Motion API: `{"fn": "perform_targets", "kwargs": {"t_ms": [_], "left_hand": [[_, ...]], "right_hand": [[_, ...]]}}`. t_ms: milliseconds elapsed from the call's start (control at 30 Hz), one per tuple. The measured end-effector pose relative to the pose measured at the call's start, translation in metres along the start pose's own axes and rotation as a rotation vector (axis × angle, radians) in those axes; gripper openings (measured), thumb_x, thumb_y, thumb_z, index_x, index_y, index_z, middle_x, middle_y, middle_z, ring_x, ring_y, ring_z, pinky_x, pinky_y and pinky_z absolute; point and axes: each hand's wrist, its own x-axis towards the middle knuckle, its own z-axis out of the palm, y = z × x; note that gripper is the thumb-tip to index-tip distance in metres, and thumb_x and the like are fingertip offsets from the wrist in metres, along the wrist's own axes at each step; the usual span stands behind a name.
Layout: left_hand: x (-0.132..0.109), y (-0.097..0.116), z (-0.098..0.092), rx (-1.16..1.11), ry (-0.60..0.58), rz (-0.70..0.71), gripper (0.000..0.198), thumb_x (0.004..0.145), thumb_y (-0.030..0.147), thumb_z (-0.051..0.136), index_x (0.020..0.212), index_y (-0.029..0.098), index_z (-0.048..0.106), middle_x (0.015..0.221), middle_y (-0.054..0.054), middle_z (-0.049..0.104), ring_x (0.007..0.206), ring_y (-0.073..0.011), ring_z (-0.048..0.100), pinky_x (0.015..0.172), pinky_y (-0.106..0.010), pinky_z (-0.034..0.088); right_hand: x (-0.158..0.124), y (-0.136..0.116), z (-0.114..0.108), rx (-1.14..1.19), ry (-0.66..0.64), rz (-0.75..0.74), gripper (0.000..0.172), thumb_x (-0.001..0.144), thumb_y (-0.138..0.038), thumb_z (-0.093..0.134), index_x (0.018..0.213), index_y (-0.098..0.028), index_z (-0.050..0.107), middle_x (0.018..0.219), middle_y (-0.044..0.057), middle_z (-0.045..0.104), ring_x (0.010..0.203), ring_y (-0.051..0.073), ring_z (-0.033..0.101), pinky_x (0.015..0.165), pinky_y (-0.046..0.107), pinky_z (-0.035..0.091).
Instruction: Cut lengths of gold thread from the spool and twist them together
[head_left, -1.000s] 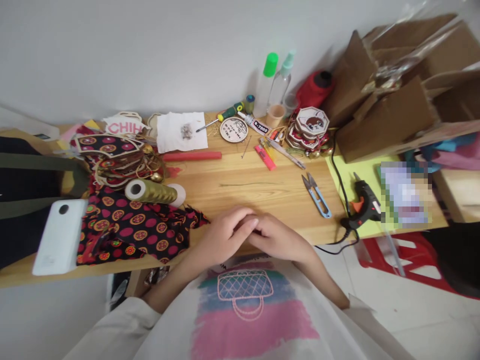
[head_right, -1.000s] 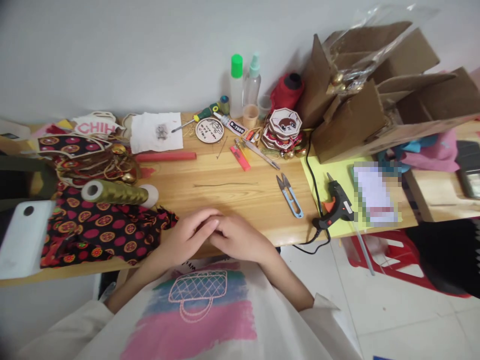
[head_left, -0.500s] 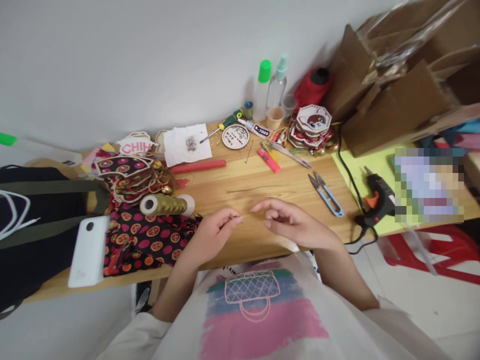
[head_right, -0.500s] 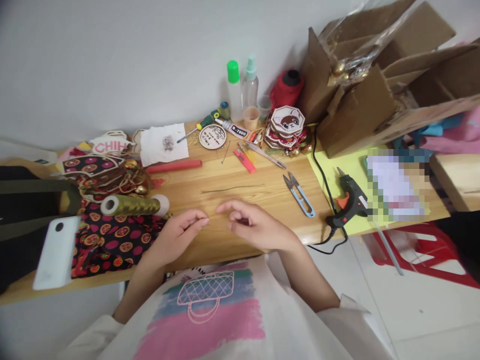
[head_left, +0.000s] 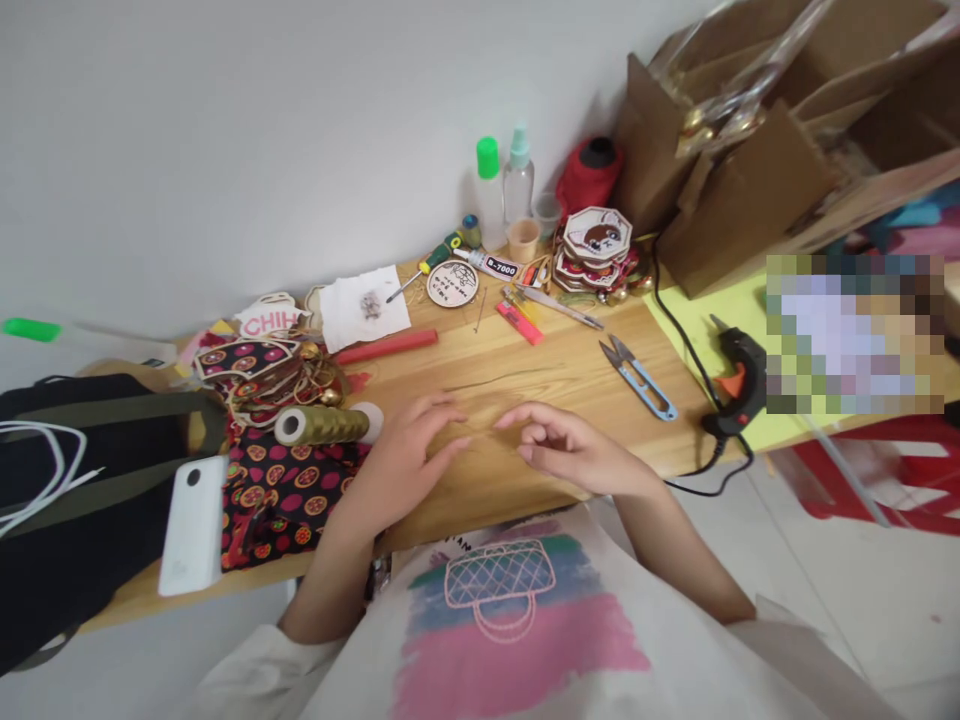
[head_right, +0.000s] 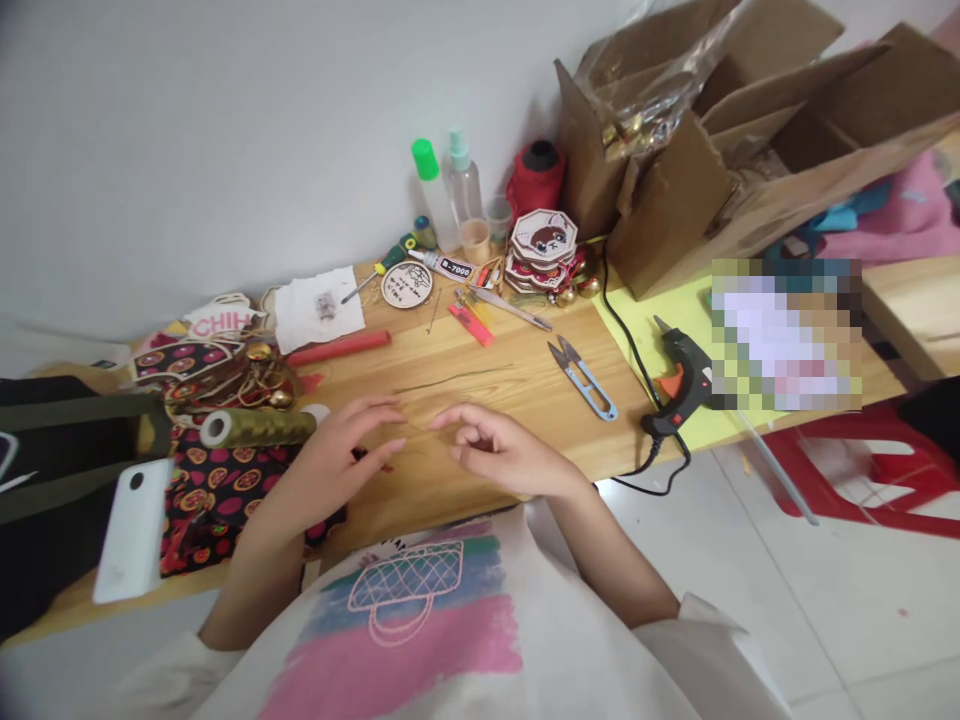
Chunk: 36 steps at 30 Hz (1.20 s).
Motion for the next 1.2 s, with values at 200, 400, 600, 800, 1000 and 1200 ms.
{"fn": "perform_targets", "kwargs": {"t_ms": [200, 400, 600, 800, 1000, 1200], "left_hand": [[0.015, 0.013, 0.014, -0.239, -0.02, 0.169, 0.052, 0.084, 0.034, 0.059, 0.13, 0.023, 0.038, 0.13, -0.01, 0.051, 0.121, -0.022, 0.049, 0.103, -0.039, 0.04], [0.027, -0.008, 0.04, -0.562, -0.033, 0.097, 0.039, 0.086, 0.035, 0.054, 0.121, 0.019, 0.043, 0.096, -0.006, 0.066, 0.079, -0.0148, 0.064, 0.068, -0.026, 0.049], [0.025, -0.025, 0.051, -0.556, 0.206, 0.031, 0.023, 0.09, 0.038, 0.045, 0.096, 0.017, 0.054, 0.05, 0.008, 0.041, 0.041, -0.0062, 0.034, 0.042, -0.019, 0.026], [0.023, -0.028, 0.044, -0.493, 0.145, 0.082, 0.021, 0.09, 0.034, 0.046, 0.086, 0.017, 0.057, 0.058, 0.005, 0.048, 0.048, -0.0064, 0.041, 0.048, -0.019, 0.033], [0.02, -0.03, 0.049, -0.38, 0.13, 0.171, 0.018, 0.087, 0.032, 0.053, 0.093, 0.016, 0.061, 0.047, 0.01, 0.038, 0.042, -0.0053, 0.034, 0.047, -0.019, 0.029], [0.023, -0.029, 0.048, -0.319, 0.178, 0.153, 0.015, 0.087, 0.025, 0.051, 0.087, 0.018, 0.064, 0.053, 0.006, 0.053, 0.047, -0.0064, 0.043, 0.053, -0.02, 0.036]], "right_hand": [[0.015, 0.001, 0.007, 0.041, -0.009, -0.057, 0.023, 0.085, -0.021, 0.05, 0.107, -0.017, 0.048, 0.063, -0.009, 0.038, 0.049, 0.005, 0.033, 0.047, 0.019, 0.028], [0.037, 0.007, 0.002, 0.089, -0.043, -0.051, 0.021, 0.084, -0.025, 0.055, 0.102, -0.015, 0.052, 0.062, -0.007, 0.048, 0.047, 0.005, 0.042, 0.045, 0.017, 0.038], [0.042, 0.011, -0.004, 0.208, -0.011, 0.051, 0.025, 0.083, -0.028, 0.06, 0.103, -0.015, 0.054, 0.063, -0.005, 0.056, 0.046, 0.004, 0.046, 0.044, 0.017, 0.038], [0.04, 0.01, -0.003, 0.23, 0.011, 0.086, 0.015, 0.084, -0.022, 0.058, 0.097, -0.016, 0.056, 0.068, -0.003, 0.06, 0.047, 0.003, 0.051, 0.045, 0.016, 0.037], [0.04, 0.013, -0.005, 0.217, 0.021, 0.068, 0.013, 0.085, -0.023, 0.057, 0.096, -0.016, 0.055, 0.067, -0.003, 0.06, 0.048, 0.004, 0.051, 0.046, 0.017, 0.038], [0.041, 0.014, -0.005, 0.209, 0.028, 0.08, 0.015, 0.087, -0.026, 0.055, 0.097, -0.015, 0.057, 0.067, -0.002, 0.061, 0.047, 0.005, 0.053, 0.045, 0.017, 0.038]]}}
